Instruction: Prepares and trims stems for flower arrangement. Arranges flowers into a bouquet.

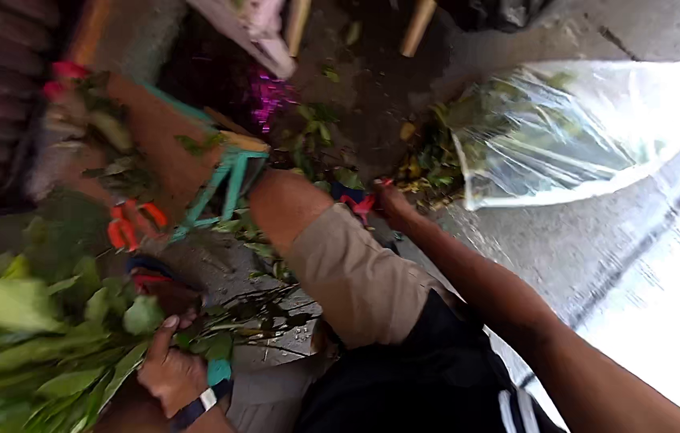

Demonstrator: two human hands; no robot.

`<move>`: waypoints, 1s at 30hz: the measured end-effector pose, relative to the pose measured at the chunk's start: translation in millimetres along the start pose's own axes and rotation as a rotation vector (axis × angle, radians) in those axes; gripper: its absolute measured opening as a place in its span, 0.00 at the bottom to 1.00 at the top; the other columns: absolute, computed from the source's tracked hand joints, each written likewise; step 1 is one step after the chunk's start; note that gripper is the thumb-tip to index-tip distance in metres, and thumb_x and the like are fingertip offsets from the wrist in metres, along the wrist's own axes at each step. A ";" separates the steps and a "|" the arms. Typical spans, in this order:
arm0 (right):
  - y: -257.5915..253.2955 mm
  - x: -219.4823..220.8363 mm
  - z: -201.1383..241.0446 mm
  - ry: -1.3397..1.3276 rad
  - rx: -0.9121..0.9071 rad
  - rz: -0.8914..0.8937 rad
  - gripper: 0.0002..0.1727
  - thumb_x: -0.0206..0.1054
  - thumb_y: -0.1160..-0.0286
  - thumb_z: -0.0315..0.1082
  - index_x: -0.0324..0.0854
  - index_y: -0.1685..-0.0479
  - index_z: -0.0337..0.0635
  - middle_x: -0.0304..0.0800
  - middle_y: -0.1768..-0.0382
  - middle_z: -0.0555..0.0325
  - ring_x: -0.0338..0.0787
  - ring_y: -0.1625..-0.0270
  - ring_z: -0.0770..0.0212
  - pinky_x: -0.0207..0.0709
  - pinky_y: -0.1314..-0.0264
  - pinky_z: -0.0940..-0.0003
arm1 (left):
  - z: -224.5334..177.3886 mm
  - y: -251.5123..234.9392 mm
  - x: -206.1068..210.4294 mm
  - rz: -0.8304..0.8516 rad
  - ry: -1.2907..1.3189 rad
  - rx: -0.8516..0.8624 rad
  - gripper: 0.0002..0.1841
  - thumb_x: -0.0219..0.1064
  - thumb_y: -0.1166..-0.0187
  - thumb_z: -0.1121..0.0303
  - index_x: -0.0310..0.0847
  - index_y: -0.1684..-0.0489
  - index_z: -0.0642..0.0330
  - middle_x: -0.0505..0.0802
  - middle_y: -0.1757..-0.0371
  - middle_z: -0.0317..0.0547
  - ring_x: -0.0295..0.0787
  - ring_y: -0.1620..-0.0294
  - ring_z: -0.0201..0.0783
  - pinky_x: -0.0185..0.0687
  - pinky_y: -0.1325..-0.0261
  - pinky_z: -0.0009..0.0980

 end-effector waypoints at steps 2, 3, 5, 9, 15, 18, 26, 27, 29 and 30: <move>6.0 20.7 62.6 0.217 -0.287 0.029 0.28 0.52 0.07 0.53 0.70 0.25 0.38 0.89 0.51 0.43 0.93 0.57 0.51 0.90 0.54 0.51 | -5.7 -2.6 -2.7 -0.033 0.048 0.021 0.06 0.60 0.22 0.76 0.83 0.58 0.64 0.92 0.68 0.42 0.91 0.65 0.37 0.91 0.51 0.37; 10.5 37.3 98.3 0.338 -0.445 0.031 0.27 0.54 0.08 0.51 0.72 0.27 0.37 0.89 0.53 0.43 0.93 0.57 0.51 0.90 0.54 0.49 | -5.4 -5.0 -4.6 -0.052 0.074 0.023 0.05 0.62 0.23 0.77 0.83 0.58 0.65 0.93 0.69 0.44 0.92 0.66 0.38 0.92 0.52 0.38; 25.1 89.1 163.5 0.500 -0.696 0.058 0.27 0.62 0.13 0.50 0.73 0.28 0.38 0.89 0.52 0.45 0.92 0.55 0.52 0.88 0.50 0.48 | -2.9 -7.3 -8.9 -0.095 0.107 0.011 0.05 0.65 0.24 0.77 0.82 0.57 0.67 0.92 0.70 0.46 0.92 0.67 0.40 0.92 0.53 0.40; 51.6 246.9 223.5 0.698 -0.835 0.300 0.31 0.69 0.20 0.50 0.73 0.24 0.40 0.90 0.44 0.43 0.93 0.46 0.49 0.88 0.41 0.44 | -4.6 -4.4 -12.0 -0.174 0.112 -0.022 0.05 0.67 0.25 0.78 0.83 0.59 0.72 0.92 0.71 0.50 0.91 0.69 0.42 0.91 0.54 0.40; 37.6 409.1 209.5 0.974 -0.791 0.403 0.37 0.70 0.21 0.55 0.74 0.23 0.35 0.84 0.32 0.36 0.86 0.31 0.39 0.79 0.29 0.36 | -1.4 -4.4 -8.7 -0.161 0.101 -0.058 0.05 0.67 0.27 0.78 0.83 0.58 0.68 0.91 0.73 0.46 0.90 0.72 0.37 0.91 0.59 0.34; 70.2 410.0 219.7 1.011 -0.936 0.364 0.40 0.60 0.15 0.59 0.66 0.15 0.35 0.76 0.23 0.35 0.78 0.22 0.38 0.72 0.21 0.38 | -11.3 -4.8 -11.0 -0.170 0.066 -0.041 0.04 0.66 0.26 0.78 0.84 0.59 0.67 0.92 0.71 0.43 0.90 0.69 0.36 0.91 0.57 0.35; 31.9 74.9 154.5 0.691 -0.745 0.058 0.24 0.57 0.10 0.51 0.83 0.35 0.41 0.93 0.46 0.49 0.93 0.44 0.54 0.85 0.36 0.48 | -9.5 -8.7 13.9 0.099 -0.037 -0.077 0.12 0.51 0.13 0.74 0.82 0.61 0.63 0.91 0.67 0.37 0.91 0.60 0.32 0.89 0.46 0.32; 9.5 9.3 114.6 0.592 -0.565 -0.064 0.26 0.56 0.11 0.53 0.83 0.35 0.41 0.92 0.45 0.46 0.92 0.43 0.50 0.85 0.36 0.45 | -7.9 -9.4 17.2 0.118 -0.031 -0.079 0.12 0.52 0.13 0.74 0.83 0.60 0.64 0.91 0.67 0.38 0.91 0.60 0.32 0.89 0.46 0.32; -19.6 -105.8 22.5 0.294 -0.221 -0.332 0.29 0.58 0.13 0.55 0.82 0.33 0.39 0.90 0.42 0.39 0.90 0.40 0.43 0.83 0.36 0.38 | -4.2 -9.6 22.7 0.145 -0.022 -0.094 0.12 0.52 0.13 0.75 0.82 0.61 0.64 0.91 0.67 0.38 0.91 0.60 0.32 0.89 0.45 0.31; -23.5 -148.8 -17.4 0.158 -0.109 -0.477 0.29 0.60 0.16 0.54 0.81 0.35 0.36 0.88 0.43 0.36 0.89 0.41 0.40 0.81 0.39 0.37 | -1.9 -10.4 24.9 0.157 -0.019 -0.099 0.11 0.52 0.13 0.75 0.82 0.62 0.63 0.91 0.67 0.38 0.91 0.59 0.33 0.89 0.45 0.31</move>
Point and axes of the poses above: each hand's wrist, its own y-axis away from the middle knuckle, its own x-axis out of the palm, z = x × y, the point moved 10 cm from there along -y, towards the middle knuckle
